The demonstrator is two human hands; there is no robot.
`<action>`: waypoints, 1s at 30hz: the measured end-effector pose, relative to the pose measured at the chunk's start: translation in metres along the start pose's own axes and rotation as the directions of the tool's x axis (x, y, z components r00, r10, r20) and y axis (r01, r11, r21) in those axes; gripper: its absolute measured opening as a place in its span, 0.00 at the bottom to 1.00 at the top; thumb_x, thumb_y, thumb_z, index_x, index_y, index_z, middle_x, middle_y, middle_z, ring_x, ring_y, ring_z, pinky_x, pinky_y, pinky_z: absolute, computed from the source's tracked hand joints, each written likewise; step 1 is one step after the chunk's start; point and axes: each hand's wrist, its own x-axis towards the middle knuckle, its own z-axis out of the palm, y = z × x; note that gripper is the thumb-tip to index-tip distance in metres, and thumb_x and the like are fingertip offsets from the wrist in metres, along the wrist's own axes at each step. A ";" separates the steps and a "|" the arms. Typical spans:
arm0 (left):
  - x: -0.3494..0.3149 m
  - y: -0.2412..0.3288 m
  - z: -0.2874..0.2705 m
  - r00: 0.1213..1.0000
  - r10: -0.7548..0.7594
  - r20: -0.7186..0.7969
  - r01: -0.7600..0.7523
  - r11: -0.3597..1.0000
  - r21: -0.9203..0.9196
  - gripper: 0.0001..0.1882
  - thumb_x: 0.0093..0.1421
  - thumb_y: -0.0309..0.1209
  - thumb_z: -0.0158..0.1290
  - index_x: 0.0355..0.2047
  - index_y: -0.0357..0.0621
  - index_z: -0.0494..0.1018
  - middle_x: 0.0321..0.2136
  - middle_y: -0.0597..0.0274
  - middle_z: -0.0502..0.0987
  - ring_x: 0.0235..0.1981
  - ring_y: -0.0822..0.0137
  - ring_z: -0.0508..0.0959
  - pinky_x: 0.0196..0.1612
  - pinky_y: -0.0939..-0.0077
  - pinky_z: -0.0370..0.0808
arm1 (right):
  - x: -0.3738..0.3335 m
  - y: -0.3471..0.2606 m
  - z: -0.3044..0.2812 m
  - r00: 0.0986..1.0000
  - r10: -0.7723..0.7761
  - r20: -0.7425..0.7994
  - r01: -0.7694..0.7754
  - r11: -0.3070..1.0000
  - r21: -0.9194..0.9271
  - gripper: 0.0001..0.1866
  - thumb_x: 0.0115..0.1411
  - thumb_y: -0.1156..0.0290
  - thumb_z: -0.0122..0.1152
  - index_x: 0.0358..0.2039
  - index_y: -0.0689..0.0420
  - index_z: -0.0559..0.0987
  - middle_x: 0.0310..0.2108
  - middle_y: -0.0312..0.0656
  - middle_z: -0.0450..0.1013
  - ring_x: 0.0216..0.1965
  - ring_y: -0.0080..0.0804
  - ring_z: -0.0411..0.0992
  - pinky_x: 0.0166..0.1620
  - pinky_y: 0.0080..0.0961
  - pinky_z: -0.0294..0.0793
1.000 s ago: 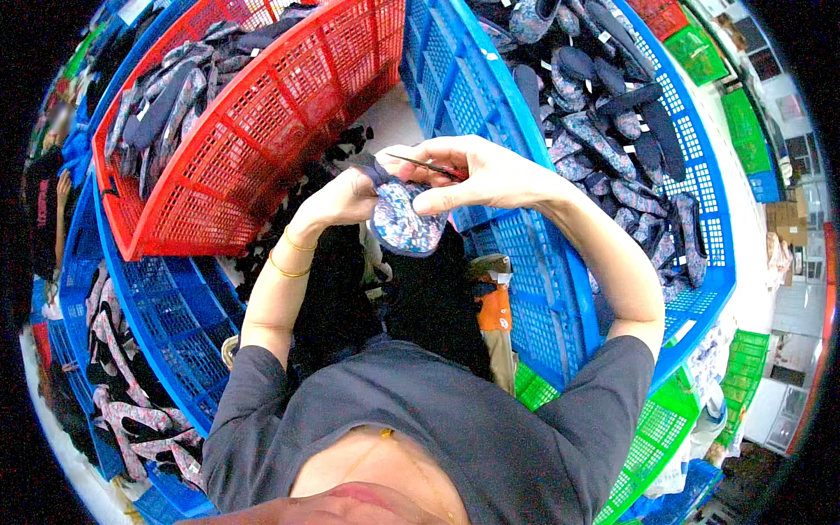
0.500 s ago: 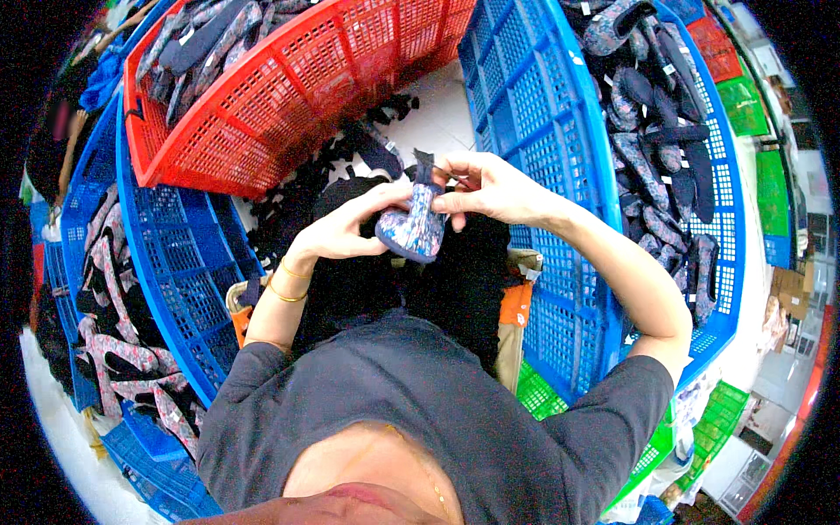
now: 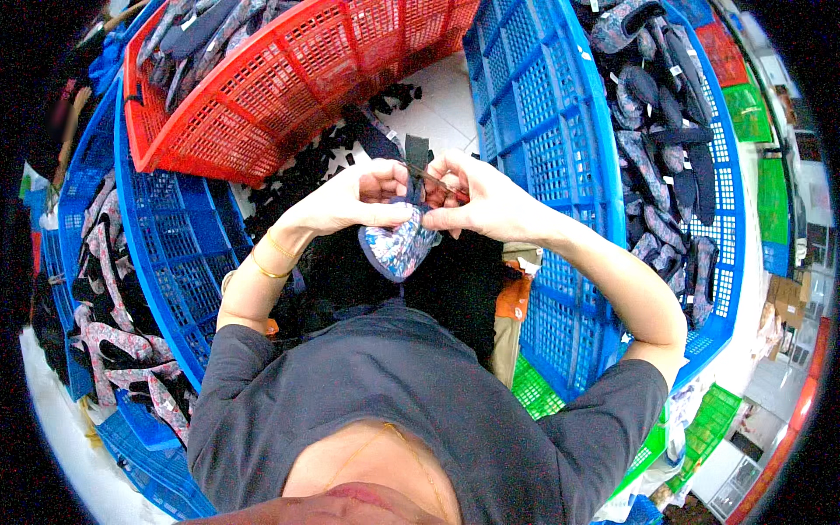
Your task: The person sits on the floor surrounded by large plastic crates filled with shoes. They repeatedly pick up individual shoes, turn them over to inspect the soles and uppers, and place them back into the crates.
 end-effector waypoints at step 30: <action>-0.004 0.067 0.015 0.961 0.192 -0.199 0.015 0.683 0.730 0.14 0.55 0.35 0.62 0.22 0.38 0.72 0.21 0.70 0.70 0.24 0.78 0.66 0.27 0.79 0.63 | -0.010 -0.004 -0.011 0.971 -0.236 -0.041 0.204 0.905 -0.373 0.16 0.59 0.64 0.63 0.43 0.62 0.76 0.32 0.36 0.74 0.33 0.18 0.68 0.38 0.20 0.70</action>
